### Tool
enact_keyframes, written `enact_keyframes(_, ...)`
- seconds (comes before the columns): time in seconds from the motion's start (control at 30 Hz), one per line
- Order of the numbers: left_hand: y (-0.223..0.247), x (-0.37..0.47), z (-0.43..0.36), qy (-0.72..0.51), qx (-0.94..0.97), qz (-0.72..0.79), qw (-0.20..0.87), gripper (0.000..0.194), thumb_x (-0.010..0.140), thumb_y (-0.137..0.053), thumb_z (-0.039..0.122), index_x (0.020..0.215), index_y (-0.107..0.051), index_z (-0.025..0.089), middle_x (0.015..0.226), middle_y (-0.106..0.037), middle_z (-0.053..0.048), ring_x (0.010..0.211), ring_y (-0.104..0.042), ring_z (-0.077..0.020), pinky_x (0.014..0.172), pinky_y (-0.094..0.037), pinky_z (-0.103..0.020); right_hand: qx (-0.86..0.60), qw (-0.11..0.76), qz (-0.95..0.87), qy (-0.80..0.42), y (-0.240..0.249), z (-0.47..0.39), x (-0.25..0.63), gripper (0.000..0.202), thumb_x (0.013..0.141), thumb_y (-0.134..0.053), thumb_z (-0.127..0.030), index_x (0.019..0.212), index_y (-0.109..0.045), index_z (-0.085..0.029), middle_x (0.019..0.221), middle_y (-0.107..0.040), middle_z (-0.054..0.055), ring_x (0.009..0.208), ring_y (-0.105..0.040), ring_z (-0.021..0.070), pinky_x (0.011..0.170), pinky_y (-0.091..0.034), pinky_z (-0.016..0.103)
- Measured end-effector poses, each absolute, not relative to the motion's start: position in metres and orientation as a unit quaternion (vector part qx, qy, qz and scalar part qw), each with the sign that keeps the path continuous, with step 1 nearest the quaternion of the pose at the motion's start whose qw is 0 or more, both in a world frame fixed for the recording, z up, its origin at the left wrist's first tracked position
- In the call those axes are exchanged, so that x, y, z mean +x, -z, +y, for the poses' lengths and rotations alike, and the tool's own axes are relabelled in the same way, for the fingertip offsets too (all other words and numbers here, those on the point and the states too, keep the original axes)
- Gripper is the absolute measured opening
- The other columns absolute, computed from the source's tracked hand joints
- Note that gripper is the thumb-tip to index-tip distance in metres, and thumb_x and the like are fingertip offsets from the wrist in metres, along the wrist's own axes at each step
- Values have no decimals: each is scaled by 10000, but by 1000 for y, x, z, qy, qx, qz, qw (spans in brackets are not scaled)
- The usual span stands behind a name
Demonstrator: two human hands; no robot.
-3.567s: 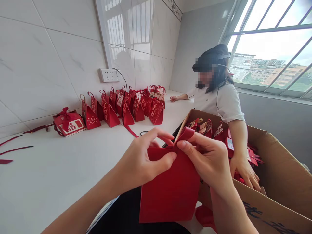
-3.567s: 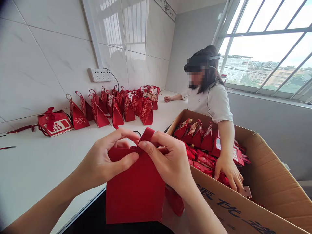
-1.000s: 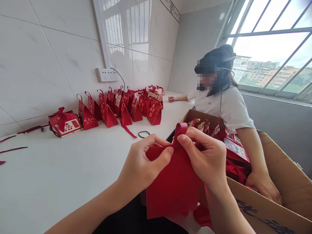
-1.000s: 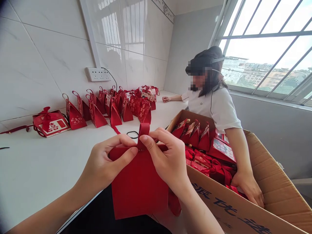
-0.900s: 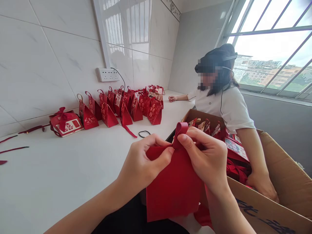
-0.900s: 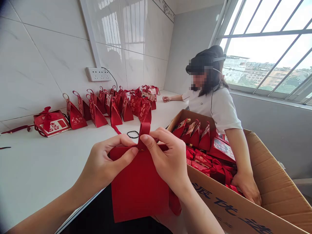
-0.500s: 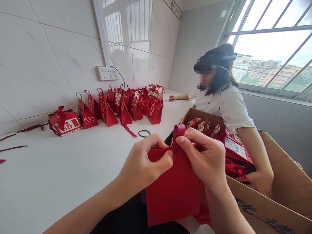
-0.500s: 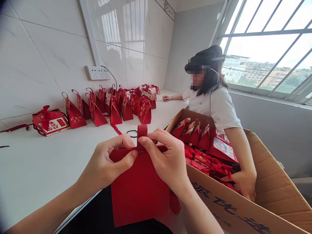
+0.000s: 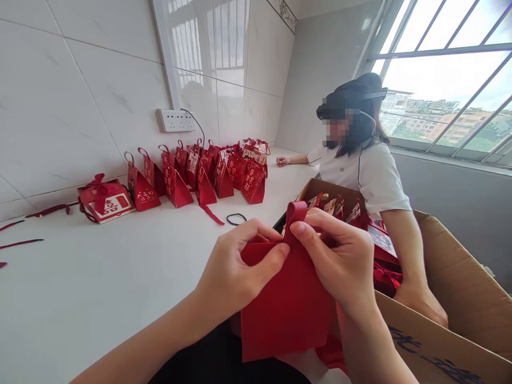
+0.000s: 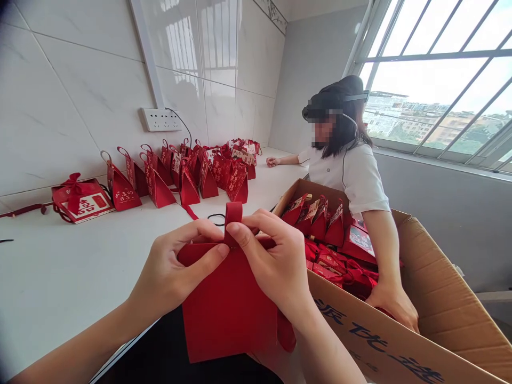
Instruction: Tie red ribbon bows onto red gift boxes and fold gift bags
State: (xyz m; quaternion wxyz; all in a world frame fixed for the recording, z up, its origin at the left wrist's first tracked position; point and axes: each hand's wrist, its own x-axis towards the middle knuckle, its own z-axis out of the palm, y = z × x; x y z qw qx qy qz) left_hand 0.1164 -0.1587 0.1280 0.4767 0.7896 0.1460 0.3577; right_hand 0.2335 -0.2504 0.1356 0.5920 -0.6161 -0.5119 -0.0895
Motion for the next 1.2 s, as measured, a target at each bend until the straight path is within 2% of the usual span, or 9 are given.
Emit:
enact_keyframes(0.27,-132,115,-162,-322,792,167,491,141,747,-591,201,634,-508,189,609,-575,56,588,-535,-90,551,-440,-190,-612,592,-514,105,-131,-250,235,147,794,-651,-248,658,-693,-209,569,-570,-25,481,-474,79,423,-386,187)
enact_keyframes(0.37,-133,115,-163,-323,779,161,513,60,741,-627,231,720,-578,202,685,-617,45,665,-585,-109,603,-475,-201,-616,588,-512,112,-131,-251,235,141,794,-656,-266,670,-699,-215,576,-573,-22,483,-479,83,421,-393,193)
enact_keyframes(0.43,-132,115,-164,-334,767,150,527,82,752,-637,256,820,-613,216,786,-648,30,725,-611,-122,657,-496,-218,-613,587,-516,115,-131,-252,235,133,794,-657,-266,677,-699,-220,579,-571,-25,490,-480,82,426,-395,191)
enact_keyframes(0.53,-128,117,-164,-342,762,138,533,76,780,-620,271,830,-619,214,832,-656,17,731,-616,-123,684,-498,-230,-608,589,-520,116,-129,-253,235,146,799,-652,-258,664,-687,-218,572,-555,-29,493,-471,79,430,-395,189)
enact_keyframes(0.8,-129,116,-164,-346,800,158,463,96,728,-632,224,660,-573,192,655,-616,52,614,-551,-95,581,-438,-197,-604,584,-524,145,-123,-254,235,158,799,-647,-257,657,-689,-202,562,-538,-14,485,-466,88,421,-396,208)
enact_keyframes(1.03,-135,114,-163,-331,799,175,470,221,715,-645,279,579,-499,186,546,-523,65,529,-458,-81,484,-367,-185,-594,585,-538,128,-127,-254,231,139,801,-644,-240,676,-694,-204,583,-552,-10,506,-469,87,434,-396,209)
enact_keyframes(1.2,-133,115,-162,-345,807,170,449,238,694,-639,237,556,-452,182,529,-477,75,509,-407,-68,474,-343,-180,-595,601,-514,140,-121,-249,229,158,805,-641,-255,666,-703,-210,567,-550,-6,505,-476,100,444,-397,227)
